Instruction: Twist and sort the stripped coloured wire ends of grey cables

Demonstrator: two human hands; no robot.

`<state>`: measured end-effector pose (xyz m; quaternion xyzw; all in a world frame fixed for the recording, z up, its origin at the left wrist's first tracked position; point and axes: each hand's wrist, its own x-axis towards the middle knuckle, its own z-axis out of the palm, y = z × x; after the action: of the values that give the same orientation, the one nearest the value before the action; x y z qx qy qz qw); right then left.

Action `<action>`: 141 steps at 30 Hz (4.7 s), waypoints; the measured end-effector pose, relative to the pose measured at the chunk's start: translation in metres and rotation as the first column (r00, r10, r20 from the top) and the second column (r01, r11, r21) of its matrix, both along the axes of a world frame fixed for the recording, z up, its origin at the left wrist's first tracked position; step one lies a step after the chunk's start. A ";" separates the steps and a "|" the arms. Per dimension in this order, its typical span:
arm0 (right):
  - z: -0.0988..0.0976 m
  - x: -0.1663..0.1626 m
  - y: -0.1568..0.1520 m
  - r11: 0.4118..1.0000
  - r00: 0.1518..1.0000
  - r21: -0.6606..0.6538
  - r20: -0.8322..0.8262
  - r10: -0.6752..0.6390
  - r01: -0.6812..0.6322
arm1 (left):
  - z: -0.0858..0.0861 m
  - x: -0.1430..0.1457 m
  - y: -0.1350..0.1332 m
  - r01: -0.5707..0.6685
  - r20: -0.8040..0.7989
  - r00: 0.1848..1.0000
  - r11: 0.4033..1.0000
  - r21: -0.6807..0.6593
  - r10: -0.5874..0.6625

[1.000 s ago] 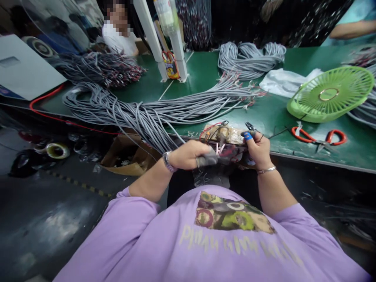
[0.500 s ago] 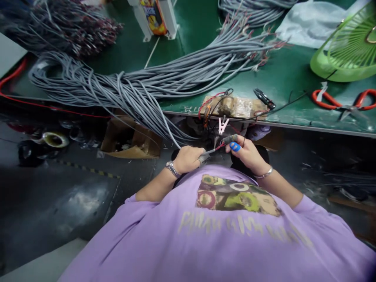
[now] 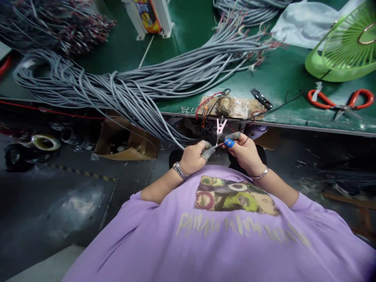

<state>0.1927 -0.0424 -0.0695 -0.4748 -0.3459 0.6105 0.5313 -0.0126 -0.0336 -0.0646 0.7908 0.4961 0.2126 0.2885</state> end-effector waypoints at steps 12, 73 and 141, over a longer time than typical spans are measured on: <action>0.010 -0.006 -0.021 0.826 0.718 0.368 0.693 0.063 -0.427 | -0.004 -0.003 -0.003 -0.012 0.179 0.984 0.999 -0.046 0.020; -0.007 -0.019 0.057 0.969 0.930 -0.175 -0.352 0.104 -0.175 | -0.013 0.017 0.026 0.089 0.563 0.825 0.973 -0.211 0.047; -0.016 -0.013 0.052 0.968 0.925 -0.223 -0.379 0.022 -0.115 | -0.014 -0.017 0.004 0.165 0.457 0.887 0.967 -0.196 -0.059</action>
<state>0.1798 0.0097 -0.0851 -0.3983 -0.1784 0.7452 0.5041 -0.0295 -0.0294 -0.0787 0.7094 0.3907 0.3129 0.4962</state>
